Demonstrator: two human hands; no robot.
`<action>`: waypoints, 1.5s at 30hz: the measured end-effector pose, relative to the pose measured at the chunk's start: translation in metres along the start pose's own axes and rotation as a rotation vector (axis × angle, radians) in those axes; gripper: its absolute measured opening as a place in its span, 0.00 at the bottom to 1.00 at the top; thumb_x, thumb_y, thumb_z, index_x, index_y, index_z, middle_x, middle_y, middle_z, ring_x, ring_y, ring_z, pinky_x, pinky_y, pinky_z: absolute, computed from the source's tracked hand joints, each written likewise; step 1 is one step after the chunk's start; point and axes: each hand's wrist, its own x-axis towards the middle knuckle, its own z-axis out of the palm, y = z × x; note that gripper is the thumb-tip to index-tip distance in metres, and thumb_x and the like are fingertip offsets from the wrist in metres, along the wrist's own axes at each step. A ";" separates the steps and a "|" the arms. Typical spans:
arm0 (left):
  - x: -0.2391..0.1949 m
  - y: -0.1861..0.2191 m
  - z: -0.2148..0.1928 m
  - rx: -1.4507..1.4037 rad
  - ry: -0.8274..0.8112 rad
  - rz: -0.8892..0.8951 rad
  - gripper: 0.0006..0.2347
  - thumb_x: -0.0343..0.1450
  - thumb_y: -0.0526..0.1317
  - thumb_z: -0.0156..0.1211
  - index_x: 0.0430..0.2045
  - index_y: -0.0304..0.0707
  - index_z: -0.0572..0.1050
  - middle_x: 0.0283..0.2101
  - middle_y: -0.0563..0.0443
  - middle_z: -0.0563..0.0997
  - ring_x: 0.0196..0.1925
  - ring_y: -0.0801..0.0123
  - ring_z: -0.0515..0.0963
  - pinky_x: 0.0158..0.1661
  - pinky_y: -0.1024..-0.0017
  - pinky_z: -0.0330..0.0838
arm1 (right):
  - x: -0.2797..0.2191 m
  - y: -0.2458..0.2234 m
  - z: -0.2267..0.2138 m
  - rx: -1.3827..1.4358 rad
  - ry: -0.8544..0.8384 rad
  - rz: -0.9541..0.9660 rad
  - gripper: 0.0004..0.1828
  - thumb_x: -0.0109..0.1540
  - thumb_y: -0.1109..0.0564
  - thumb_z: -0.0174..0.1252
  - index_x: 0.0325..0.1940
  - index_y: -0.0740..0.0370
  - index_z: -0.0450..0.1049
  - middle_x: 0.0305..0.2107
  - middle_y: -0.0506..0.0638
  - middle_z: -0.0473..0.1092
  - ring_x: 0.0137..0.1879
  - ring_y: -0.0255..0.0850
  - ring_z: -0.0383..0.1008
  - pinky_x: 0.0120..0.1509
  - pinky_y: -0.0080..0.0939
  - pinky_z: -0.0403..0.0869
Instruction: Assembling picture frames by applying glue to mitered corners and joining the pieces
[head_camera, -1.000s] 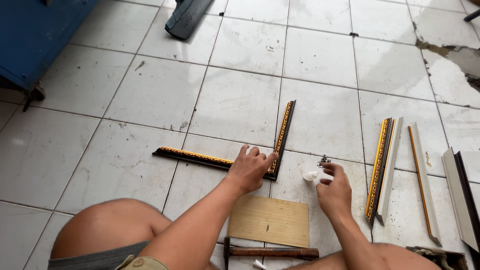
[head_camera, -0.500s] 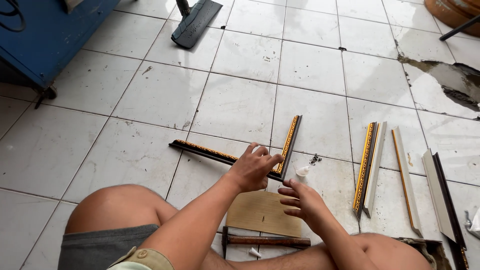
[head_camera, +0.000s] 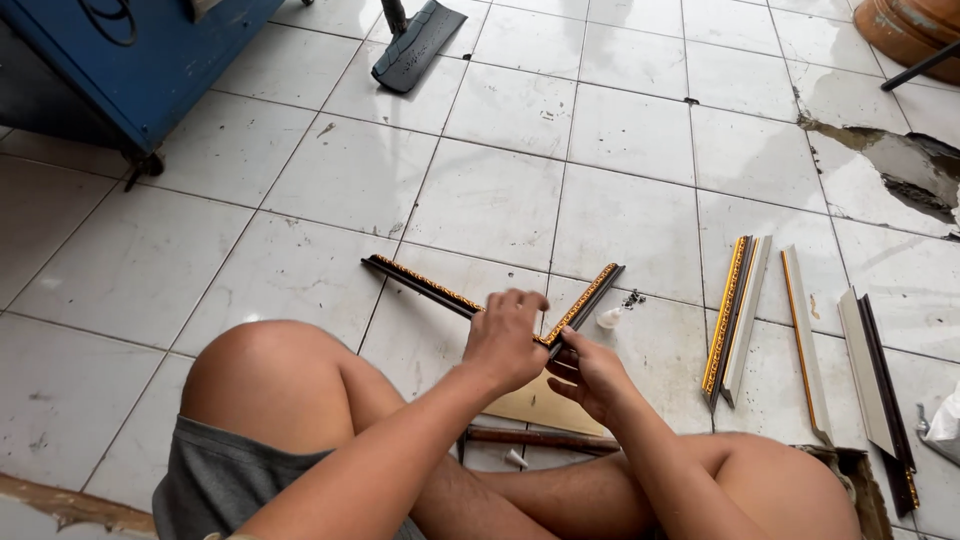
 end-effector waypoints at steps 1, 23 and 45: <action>-0.005 0.006 0.002 -0.233 0.167 -0.226 0.19 0.54 0.39 0.55 0.38 0.48 0.64 0.42 0.51 0.65 0.51 0.55 0.63 0.45 0.55 0.64 | 0.000 0.002 0.001 -0.010 -0.018 0.006 0.17 0.59 0.46 0.50 0.43 0.60 0.65 0.35 0.50 0.66 0.46 0.47 0.66 0.52 0.52 0.65; -0.046 0.016 -0.065 -1.373 0.108 -0.288 0.22 0.59 0.36 0.63 0.44 0.35 0.63 0.39 0.44 0.71 0.42 0.59 0.72 0.41 0.56 0.70 | -0.078 -0.010 -0.010 -0.216 -0.130 -0.420 0.26 0.52 0.49 0.59 0.48 0.67 0.65 0.35 0.60 0.69 0.46 0.51 0.67 0.53 0.57 0.62; -0.012 0.021 -0.045 -0.934 0.303 -0.100 0.33 0.63 0.29 0.49 0.59 0.44 0.37 0.48 0.27 0.67 0.43 0.41 0.74 0.41 0.56 0.73 | -0.049 -0.013 0.015 -0.296 0.032 -0.844 0.14 0.50 0.63 0.62 0.40 0.64 0.72 0.24 0.52 0.71 0.29 0.32 0.67 0.37 0.35 0.72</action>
